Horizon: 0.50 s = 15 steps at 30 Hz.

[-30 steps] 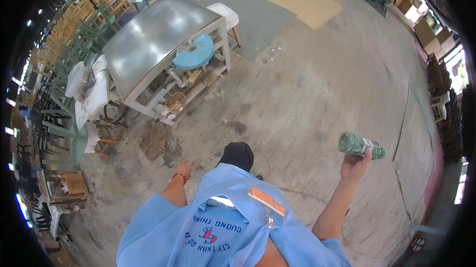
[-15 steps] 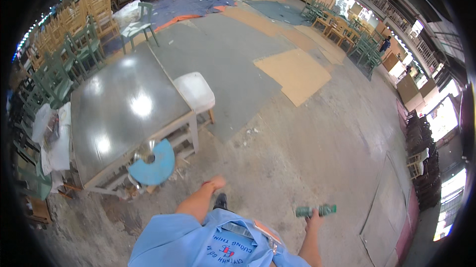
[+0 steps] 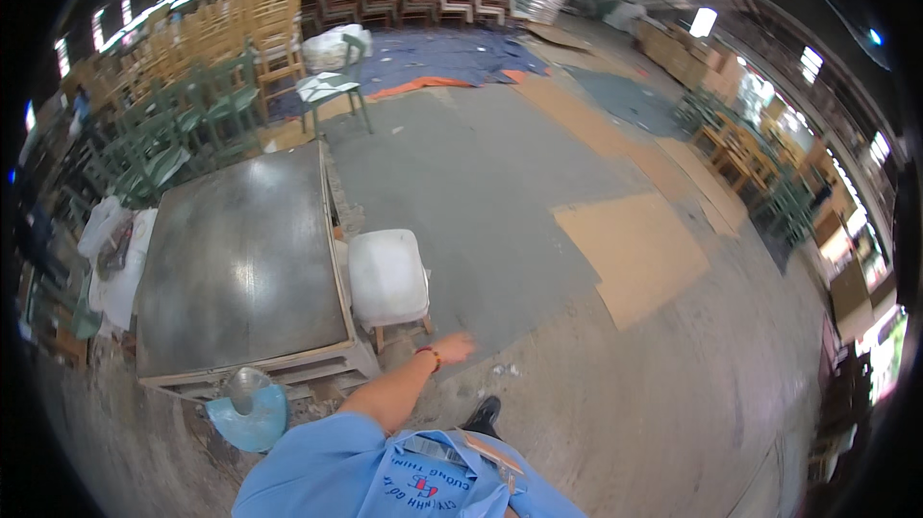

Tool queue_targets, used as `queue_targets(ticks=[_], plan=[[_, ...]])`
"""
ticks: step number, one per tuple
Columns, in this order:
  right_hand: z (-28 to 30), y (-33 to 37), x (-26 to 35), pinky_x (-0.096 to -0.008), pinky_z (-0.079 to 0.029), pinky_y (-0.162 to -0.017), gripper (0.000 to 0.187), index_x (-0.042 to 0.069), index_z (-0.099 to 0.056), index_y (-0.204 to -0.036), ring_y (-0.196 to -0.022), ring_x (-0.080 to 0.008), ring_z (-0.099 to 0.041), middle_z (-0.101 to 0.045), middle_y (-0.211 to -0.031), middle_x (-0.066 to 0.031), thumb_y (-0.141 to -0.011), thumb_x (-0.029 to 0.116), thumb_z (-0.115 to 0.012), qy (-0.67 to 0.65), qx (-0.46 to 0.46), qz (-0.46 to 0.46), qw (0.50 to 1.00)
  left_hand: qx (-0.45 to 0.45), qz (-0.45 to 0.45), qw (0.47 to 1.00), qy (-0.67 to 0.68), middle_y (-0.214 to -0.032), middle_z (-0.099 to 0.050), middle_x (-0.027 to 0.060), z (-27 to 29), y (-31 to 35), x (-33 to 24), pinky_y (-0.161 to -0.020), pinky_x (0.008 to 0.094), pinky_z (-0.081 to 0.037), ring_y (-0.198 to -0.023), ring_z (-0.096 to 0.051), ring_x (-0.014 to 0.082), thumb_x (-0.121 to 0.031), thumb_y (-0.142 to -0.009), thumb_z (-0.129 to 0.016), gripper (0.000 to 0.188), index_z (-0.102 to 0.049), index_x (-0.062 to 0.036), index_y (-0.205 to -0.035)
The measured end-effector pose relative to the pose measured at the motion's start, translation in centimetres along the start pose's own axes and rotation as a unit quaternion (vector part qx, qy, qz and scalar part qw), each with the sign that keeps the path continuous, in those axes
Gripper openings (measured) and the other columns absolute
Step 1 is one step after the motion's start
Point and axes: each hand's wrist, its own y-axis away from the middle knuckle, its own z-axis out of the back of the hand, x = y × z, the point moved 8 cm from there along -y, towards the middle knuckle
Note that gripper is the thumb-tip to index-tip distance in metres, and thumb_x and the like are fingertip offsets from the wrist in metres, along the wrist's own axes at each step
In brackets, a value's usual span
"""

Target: The person opens a dark bottle, pours liquid from it into a green bottle, and closes both. They then walk to a yellow bucket, place the green bottle inside, and retrieve another green bottle. The person returns to the table, opens the second green bottle, and pours liquid from the dark bottle into it before closing it.

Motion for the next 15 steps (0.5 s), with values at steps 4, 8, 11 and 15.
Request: queue_targets(ticks=[4, 8, 11, 15], plan=[[2.4, -17.4, 12.9, -0.0425, -0.051, -0.092, 0.057, 0.000, -0.056, -0.127, -0.101, -0.0313, -0.065, -0.064, -0.115, -0.0144, -0.074, 0.013, -0.071, 0.051, -0.009, 0.107, 0.993, 0.253, 0.216, 0.938, -0.100, -0.108, -0.074, 0.0139, -4.0, 0.3, 8.4, -0.088, 0.0437, -0.056, -0.103, -0.070, 0.0342, -0.013, -0.083, -0.059, 0.023, -0.078, -0.0065, -0.094], [0.6, -32.5, 39.1, -0.0397, -0.053, -0.072, 0.051, -0.001, -0.060, -0.122, -0.089, -0.0263, -0.065, -0.067, -0.102, -0.0130, -0.075, 0.016, -0.069, -0.077, -0.025, 0.229, 0.970, 0.050, 0.306, 0.950, -0.047, -0.099, -0.074, 0.0163, -0.4, 0.5, 12.9, -0.078, 0.0436, -0.058, -0.094, -0.072, 0.0355, -0.016, -0.086, -0.057, 0.024, -0.078, -0.0070, -0.092], [-3.3, -36.3, 59.6, -0.0399, -0.048, -0.095, 0.056, -0.004, -0.056, -0.129, -0.106, -0.0279, -0.063, -0.064, -0.117, -0.0160, -0.077, 0.012, -0.070, -0.103, 0.053, 0.326, 0.938, 0.169, 0.319, 0.932, -0.032, -0.102, -0.074, 0.0160, -2.3, 1.7, 14.5, -0.080, 0.0450, -0.058, -0.098, -0.072, 0.0328, -0.016, -0.088, -0.056, 0.025, -0.078, -0.0082, -0.097], [-9.9, -36.2, 79.7, -0.0378, -0.050, -0.094, 0.054, -0.003, -0.057, -0.127, -0.104, -0.0257, -0.064, -0.066, -0.114, -0.0137, -0.077, 0.011, -0.070, -0.156, 0.146, 0.414, 0.885, 0.326, 0.391, 0.860, 0.034, -0.115, -0.073, 0.0146, -6.5, 1.5, 17.7, -0.088, 0.0450, -0.057, -0.107, -0.070, 0.0321, -0.019, -0.092, -0.055, 0.029, -0.077, -0.0076, -0.108]])
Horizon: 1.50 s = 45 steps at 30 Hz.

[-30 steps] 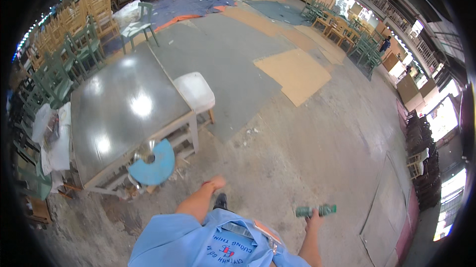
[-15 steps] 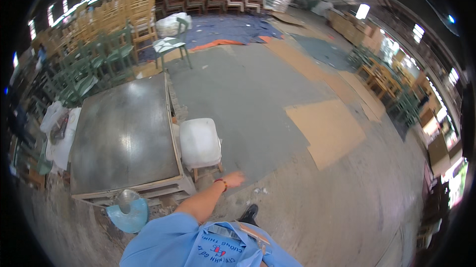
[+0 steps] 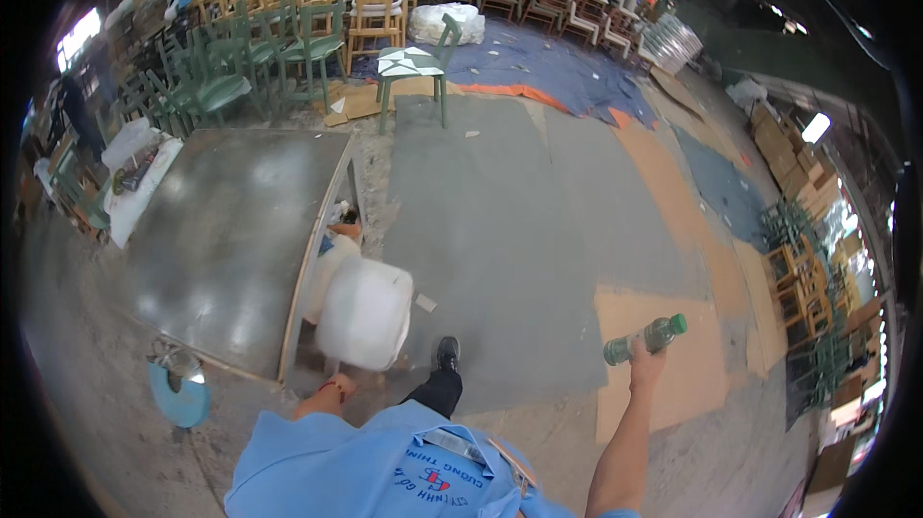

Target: The person opens a dark bottle, pours liquid from it into a green bottle, and closes both. They then walk to a yellow bucket, place the green bottle inside, and retrieve another green bottle. The person returns to the table, opens the second green bottle, and pours liquid from the dark bottle into it before closing it.

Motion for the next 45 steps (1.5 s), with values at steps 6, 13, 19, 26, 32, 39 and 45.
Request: queue_targets(ticks=[6, 13, 19, 26, 32, 39, 45], plan=[[-6.7, -12.8, -4.3, -0.0329, -0.052, -0.067, 0.048, 0.000, -0.057, -0.125, -0.084, -0.0165, -0.064, -0.065, -0.106, -0.0090, -0.081, 0.014, -0.070, 0.102, 0.030, 0.059, 0.993, -0.001, -0.042, 0.991, 0.128, -0.113, -0.072, 0.0186, 13.5, -12.9, 0.2, -0.087, 0.0460, -0.056, -0.105, -0.070, 0.0333, -0.022, -0.092, -0.057, 0.029, -0.076, -0.0056, -0.107], [-10.1, -6.0, -16.2, -0.0372, -0.053, -0.076, 0.040, -0.001, -0.066, -0.102, -0.084, -0.0252, -0.067, -0.070, -0.092, -0.0133, -0.067, 0.018, -0.074, 0.277, 0.175, -0.262, 0.908, -0.337, 0.052, 0.700, 0.627, -0.111, -0.071, 0.0160, 38.5, -17.6, 11.9, -0.083, 0.0373, -0.054, -0.091, -0.069, 0.0260, -0.025, -0.094, -0.059, 0.038, -0.066, 0.0012, -0.122], [-17.0, -16.5, -15.3, -0.0378, -0.054, -0.074, 0.040, -0.002, -0.068, -0.099, -0.080, -0.0265, -0.067, -0.070, -0.090, -0.0152, -0.066, 0.020, -0.075, 0.315, 0.195, -0.285, 0.884, -0.369, 0.058, 0.627, 0.683, -0.108, -0.070, 0.0108, 49.8, -21.4, 19.7, -0.080, 0.0329, -0.053, -0.086, -0.067, 0.0162, -0.025, -0.095, -0.058, 0.039, -0.065, 0.0013, -0.122], [-30.3, -45.2, -17.4, -0.0405, -0.054, -0.072, 0.039, -0.004, -0.070, -0.093, -0.074, -0.0297, -0.067, -0.070, -0.082, -0.0180, -0.064, 0.022, -0.074, 0.440, 0.187, -0.197, 0.856, -0.248, 0.180, 0.636, 0.708, -0.117, -0.070, 0.0200, 55.2, -27.9, 23.8, -0.096, 0.0413, -0.050, -0.109, -0.066, 0.0361, -0.032, -0.091, -0.059, 0.044, -0.067, -0.0005, -0.121], [-63.0, -63.4, -6.1, -0.0419, -0.053, -0.073, 0.042, -0.004, -0.066, -0.108, -0.082, -0.0265, -0.066, -0.068, -0.093, -0.0162, -0.073, 0.019, -0.072, 0.255, 0.272, -0.001, 0.928, -0.229, 0.312, 0.785, 0.483, -0.095, -0.072, 0.0187, 53.0, -24.9, 28.2, -0.078, 0.0452, -0.055, -0.090, -0.069, 0.0372, -0.027, -0.085, -0.058, 0.028, -0.072, -0.0040, -0.095], [-93.3, -56.9, 9.0, -0.0375, -0.051, -0.085, 0.050, -0.003, -0.059, -0.121, -0.096, -0.0236, -0.064, -0.066, -0.109, -0.0130, -0.077, 0.015, -0.073, 0.125, 0.535, 0.037, 0.835, -0.167, 0.350, 0.703, 0.597, -0.083, -0.073, 0.0137, 48.7, -28.5, 29.5, -0.057, 0.0434, -0.056, -0.068, -0.070, 0.0326, -0.020, -0.082, -0.063, 0.015, -0.071, -0.0071, -0.082], [-108.2, -47.1, 11.1, -0.0384, -0.051, -0.085, 0.053, -0.002, -0.059, -0.123, -0.096, -0.0230, -0.064, -0.066, -0.108, -0.0126, -0.074, 0.013, -0.074, 0.226, 0.629, 0.018, 0.744, -0.154, 0.309, 0.767, 0.541, -0.085, -0.072, 0.0162, 48.9, -34.5, 36.4, -0.061, 0.0448, -0.057, -0.075, -0.072, 0.0316, -0.014, -0.084, -0.060, 0.019, -0.073, -0.0072, -0.096]])
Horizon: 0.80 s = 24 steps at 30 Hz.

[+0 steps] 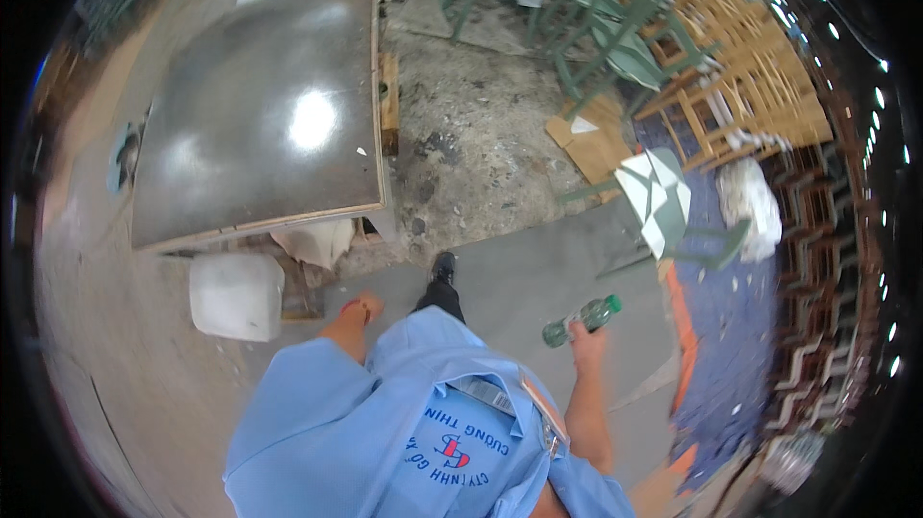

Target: The person opens a dark bottle, pours liquid from it into a green bottle, and closes both. They then walk to a yellow bucket, place the green bottle inside, and retrieve another green bottle. The person returns to the table, opens the second green bottle, and pours liquid from the dark bottle into it before closing it.

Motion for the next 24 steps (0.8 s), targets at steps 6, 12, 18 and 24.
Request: queue_targets(ticks=[6, 12, 18, 24], plan=[[3.3, -9.2, 0.6, -0.0404, -0.051, -0.085, 0.053, -0.003, -0.060, -0.117, -0.094, -0.0271, -0.065, -0.067, -0.102, -0.0123, -0.067, 0.010, -0.071, 0.231, 0.043, 0.009, 0.972, -0.184, 0.082, 0.911, 0.360, -0.106, -0.072, 0.0232, 15.6, -11.0, -0.1, -0.090, 0.0442, -0.054, -0.103, -0.069, 0.0370, -0.012, -0.087, -0.053, 0.028, -0.075, 0.0008, -0.099], [1.9, -17.6, 5.7, -0.0374, -0.050, -0.076, 0.041, 0.000, -0.061, -0.105, -0.080, -0.0229, -0.062, -0.065, -0.090, -0.0096, -0.066, 0.008, -0.070, 0.229, 0.080, -0.007, 0.970, -0.216, 0.222, 0.785, 0.535, -0.115, -0.069, 0.0260, 23.1, -15.3, 5.5, -0.091, 0.0441, -0.052, -0.103, -0.068, 0.0376, -0.029, -0.089, -0.058, 0.044, -0.068, -0.0020, -0.122], [-5.3, -31.8, 14.8, -0.0396, -0.051, -0.083, 0.050, -0.004, -0.060, -0.112, -0.090, -0.0286, -0.065, -0.067, -0.099, -0.0151, -0.067, 0.013, -0.073, 0.271, 0.152, 0.107, 0.944, -0.253, 0.292, 0.718, 0.579, -0.112, -0.070, 0.0237, 26.7, -15.8, 7.4, -0.095, 0.0429, -0.051, -0.105, -0.067, 0.0373, -0.027, -0.085, -0.060, 0.042, -0.071, 0.0029, -0.112], [-20.2, -43.1, 28.6, -0.0402, -0.051, -0.089, 0.057, -0.005, -0.058, -0.121, -0.100, -0.0313, -0.067, -0.069, -0.109, -0.0188, -0.071, 0.017, -0.074, 0.285, 0.260, 0.285, 0.878, -0.324, 0.317, 0.680, 0.576, -0.112, -0.072, 0.0197, 32.5, -17.4, 9.5, -0.093, 0.0403, -0.051, -0.104, -0.067, 0.0358, -0.027, -0.080, -0.068, 0.041, -0.072, 0.0013, -0.110]])
